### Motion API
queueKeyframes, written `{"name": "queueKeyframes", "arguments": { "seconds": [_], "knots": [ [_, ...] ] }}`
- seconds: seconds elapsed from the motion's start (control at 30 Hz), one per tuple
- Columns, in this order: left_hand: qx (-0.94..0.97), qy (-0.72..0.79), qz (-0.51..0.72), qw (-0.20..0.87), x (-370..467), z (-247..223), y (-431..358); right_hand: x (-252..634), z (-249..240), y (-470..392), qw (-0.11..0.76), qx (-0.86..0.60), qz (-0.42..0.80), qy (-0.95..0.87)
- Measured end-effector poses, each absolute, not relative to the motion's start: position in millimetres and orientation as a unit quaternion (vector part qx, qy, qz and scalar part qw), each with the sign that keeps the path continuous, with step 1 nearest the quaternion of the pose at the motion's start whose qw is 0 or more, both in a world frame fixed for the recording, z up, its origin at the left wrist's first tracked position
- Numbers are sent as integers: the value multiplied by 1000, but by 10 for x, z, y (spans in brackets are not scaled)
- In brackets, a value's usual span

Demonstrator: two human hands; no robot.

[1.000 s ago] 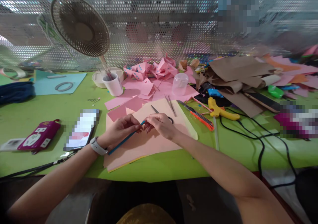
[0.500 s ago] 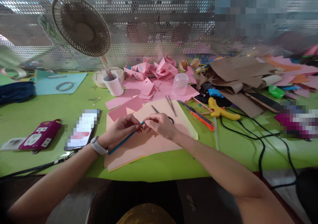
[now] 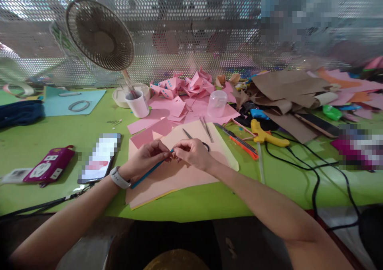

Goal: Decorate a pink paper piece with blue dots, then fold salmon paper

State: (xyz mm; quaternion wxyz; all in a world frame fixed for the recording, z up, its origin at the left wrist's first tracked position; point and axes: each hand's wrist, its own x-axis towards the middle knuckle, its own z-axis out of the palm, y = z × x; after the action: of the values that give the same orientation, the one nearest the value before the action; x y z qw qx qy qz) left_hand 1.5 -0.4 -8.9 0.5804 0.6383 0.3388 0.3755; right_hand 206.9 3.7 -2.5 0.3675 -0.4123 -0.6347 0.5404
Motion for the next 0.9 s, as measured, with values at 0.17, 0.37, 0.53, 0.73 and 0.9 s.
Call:
{"name": "queueKeyframes", "arguments": {
  "seconds": [0.17,0.37,0.53,0.73,0.9],
  "knots": [
    [605,372,371,599,26,-26,-12,2071,9,-1,378,-414,505,-656],
    [614,384,301,620,33,55,-36,2064,31,-19,404,-382,366,-746],
    [599,387,287,640,27,39,-30,2067,7,-3,411,-348,291,-791],
    [596,376,299,643,36,40,-34,2073,1,-1,415,-348,289,-790],
    [588,379,314,641,55,37,-54,2071,31,-5,392,-381,314,-777]
  ]
}}
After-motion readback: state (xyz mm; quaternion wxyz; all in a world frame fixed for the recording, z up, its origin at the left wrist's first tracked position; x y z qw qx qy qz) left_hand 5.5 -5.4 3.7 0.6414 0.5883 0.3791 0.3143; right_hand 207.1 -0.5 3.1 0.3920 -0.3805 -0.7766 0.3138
